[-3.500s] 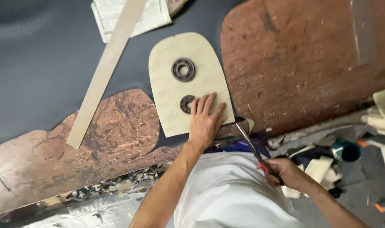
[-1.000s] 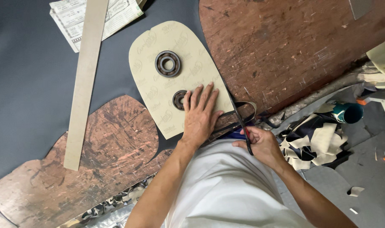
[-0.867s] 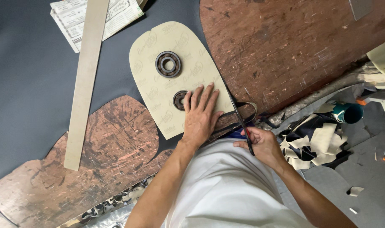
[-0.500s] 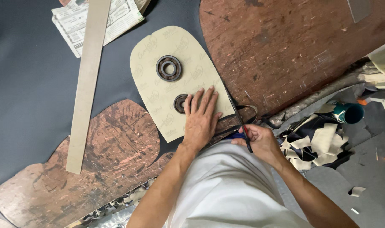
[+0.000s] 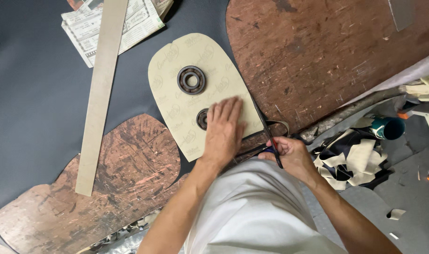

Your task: The person uses shears to cut around a newspaper pattern on dark fabric, marks a section with white chalk, and cuts different pieces of fabric on a wooden workbench.

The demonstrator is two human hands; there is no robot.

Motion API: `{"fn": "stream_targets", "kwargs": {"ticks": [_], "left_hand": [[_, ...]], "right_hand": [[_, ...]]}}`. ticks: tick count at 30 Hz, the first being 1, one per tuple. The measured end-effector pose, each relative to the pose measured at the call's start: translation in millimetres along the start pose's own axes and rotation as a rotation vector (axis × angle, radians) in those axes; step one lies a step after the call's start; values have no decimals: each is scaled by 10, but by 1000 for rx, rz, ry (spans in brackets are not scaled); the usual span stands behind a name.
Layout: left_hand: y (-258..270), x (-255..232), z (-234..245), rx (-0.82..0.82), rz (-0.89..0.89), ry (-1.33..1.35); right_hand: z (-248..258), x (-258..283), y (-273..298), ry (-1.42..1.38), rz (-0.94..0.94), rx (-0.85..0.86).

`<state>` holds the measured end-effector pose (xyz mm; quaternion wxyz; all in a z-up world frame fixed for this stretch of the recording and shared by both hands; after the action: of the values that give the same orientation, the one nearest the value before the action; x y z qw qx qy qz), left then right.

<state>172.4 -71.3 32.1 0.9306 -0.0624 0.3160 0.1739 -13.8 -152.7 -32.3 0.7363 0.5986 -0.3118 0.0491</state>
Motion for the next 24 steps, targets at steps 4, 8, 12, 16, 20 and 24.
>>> {"fn": "stream_targets", "kwargs": {"ticks": [4, 8, 12, 16, 20, 24], "left_hand": [[-233, 263, 343, -129, -5, -119], [-431, 683, 483, 40, 219, -193], [-432, 874, 400, 279, 364, -211], [-434, 888, 380, 244, 375, -185], [-440, 916, 364, 266, 394, -196], [-438, 903, 361, 265, 385, -183]], "right_hand": [[13, 9, -29, 55, -44, -7], [3, 164, -68, 52, -24, -24], [-2, 208, -95, 83, -49, -31], [2, 243, -83, 63, 19, -17], [-3, 165, -142, 50, -112, 15], [-8, 238, -136, 33, -47, 17]]}}
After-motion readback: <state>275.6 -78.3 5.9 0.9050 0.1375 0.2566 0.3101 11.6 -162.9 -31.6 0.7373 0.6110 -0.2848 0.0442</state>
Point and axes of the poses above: each hand's wrist, its own y-axis away from the middle knuckle, its own z-axis out of the back of the hand, x = y × z, the point moved 9 cm from there along -y, towards the middle knuckle, and after that the axes turned 13 degrees about -z, right-handed, at the moved point
